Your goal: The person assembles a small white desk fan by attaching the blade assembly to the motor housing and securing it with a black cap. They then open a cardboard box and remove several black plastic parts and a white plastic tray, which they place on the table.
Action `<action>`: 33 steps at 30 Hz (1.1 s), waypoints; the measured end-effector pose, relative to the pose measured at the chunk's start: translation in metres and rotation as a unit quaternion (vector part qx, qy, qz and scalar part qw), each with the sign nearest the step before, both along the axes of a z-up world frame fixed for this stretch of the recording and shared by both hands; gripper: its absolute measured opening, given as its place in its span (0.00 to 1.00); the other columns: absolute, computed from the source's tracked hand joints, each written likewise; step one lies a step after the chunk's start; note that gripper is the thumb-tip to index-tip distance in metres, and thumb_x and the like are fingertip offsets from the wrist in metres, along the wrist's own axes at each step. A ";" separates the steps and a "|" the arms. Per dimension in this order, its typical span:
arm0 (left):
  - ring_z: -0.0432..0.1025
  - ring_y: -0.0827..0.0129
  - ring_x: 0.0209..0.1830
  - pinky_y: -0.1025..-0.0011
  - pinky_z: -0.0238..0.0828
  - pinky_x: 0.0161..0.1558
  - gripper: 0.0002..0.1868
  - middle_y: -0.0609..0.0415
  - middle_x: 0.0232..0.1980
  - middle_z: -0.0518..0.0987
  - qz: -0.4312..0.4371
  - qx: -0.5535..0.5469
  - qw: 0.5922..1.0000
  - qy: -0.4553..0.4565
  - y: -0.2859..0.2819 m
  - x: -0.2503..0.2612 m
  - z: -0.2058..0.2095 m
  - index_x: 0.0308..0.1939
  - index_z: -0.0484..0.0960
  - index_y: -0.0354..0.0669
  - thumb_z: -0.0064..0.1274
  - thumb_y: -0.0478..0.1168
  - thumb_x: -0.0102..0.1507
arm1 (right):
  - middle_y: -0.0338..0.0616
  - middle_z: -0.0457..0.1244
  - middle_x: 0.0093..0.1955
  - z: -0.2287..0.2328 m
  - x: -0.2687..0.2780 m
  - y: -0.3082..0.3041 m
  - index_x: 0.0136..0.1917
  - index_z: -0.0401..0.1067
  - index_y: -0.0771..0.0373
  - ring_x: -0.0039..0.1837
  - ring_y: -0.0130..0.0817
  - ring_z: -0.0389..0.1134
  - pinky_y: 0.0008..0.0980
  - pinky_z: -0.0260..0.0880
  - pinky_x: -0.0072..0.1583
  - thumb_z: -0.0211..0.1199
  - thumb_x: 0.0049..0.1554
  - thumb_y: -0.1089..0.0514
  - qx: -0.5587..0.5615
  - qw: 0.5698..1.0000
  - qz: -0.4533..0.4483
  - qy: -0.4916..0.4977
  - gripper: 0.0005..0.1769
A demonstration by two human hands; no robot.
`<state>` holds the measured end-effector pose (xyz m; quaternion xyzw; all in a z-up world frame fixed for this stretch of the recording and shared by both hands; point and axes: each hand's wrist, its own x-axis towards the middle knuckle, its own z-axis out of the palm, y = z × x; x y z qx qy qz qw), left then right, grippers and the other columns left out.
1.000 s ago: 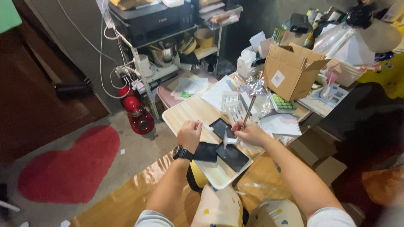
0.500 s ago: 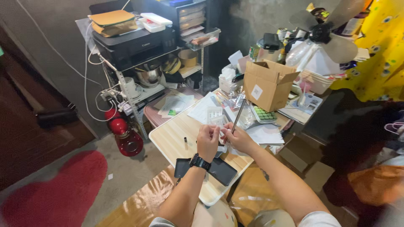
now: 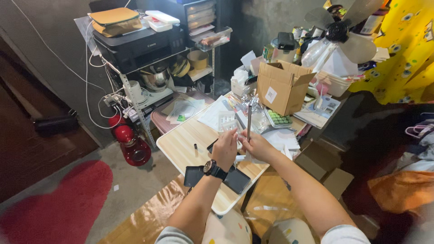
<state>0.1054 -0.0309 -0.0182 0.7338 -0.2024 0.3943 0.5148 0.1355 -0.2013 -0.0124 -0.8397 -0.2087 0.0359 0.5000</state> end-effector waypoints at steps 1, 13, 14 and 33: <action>0.78 0.51 0.38 0.62 0.75 0.40 0.08 0.43 0.40 0.80 -0.003 0.009 1.000 -0.015 0.001 0.000 -0.003 0.51 0.81 0.39 0.51 0.35 0.69 | 0.43 0.65 0.33 -0.006 0.002 0.001 0.50 0.70 0.63 0.35 0.30 0.67 0.32 0.68 0.40 0.54 0.65 0.54 -0.006 1.000 -0.016 0.008 0.11; 0.77 0.49 0.39 0.55 0.73 0.41 0.06 0.47 0.37 0.82 0.157 0.001 0.985 0.068 0.046 0.061 0.004 0.39 0.77 0.43 0.55 0.41 0.67 | 0.39 0.66 0.36 -0.013 0.011 -0.016 0.53 0.68 0.62 0.40 0.25 0.69 0.28 0.70 0.44 0.53 0.67 0.50 0.074 0.997 0.002 0.016 0.13; 0.77 0.49 0.39 0.54 0.73 0.40 0.07 0.46 0.36 0.83 0.168 0.033 0.976 0.137 0.059 0.065 0.001 0.39 0.79 0.45 0.57 0.43 0.65 | 0.39 0.66 0.37 -0.010 0.006 -0.016 0.54 0.68 0.62 0.41 0.25 0.70 0.26 0.70 0.44 0.54 0.68 0.49 0.089 0.996 0.014 0.017 0.13; 0.73 0.48 0.56 0.49 0.66 0.56 0.13 0.45 0.53 0.81 0.198 0.305 0.897 0.252 0.121 0.101 -0.042 0.46 0.86 0.48 0.55 0.47 0.61 | 0.38 0.65 0.39 -0.021 -0.006 -0.008 0.57 0.67 0.61 0.37 0.23 0.65 0.25 0.66 0.35 0.53 0.65 0.47 0.066 0.994 -0.013 0.080 0.16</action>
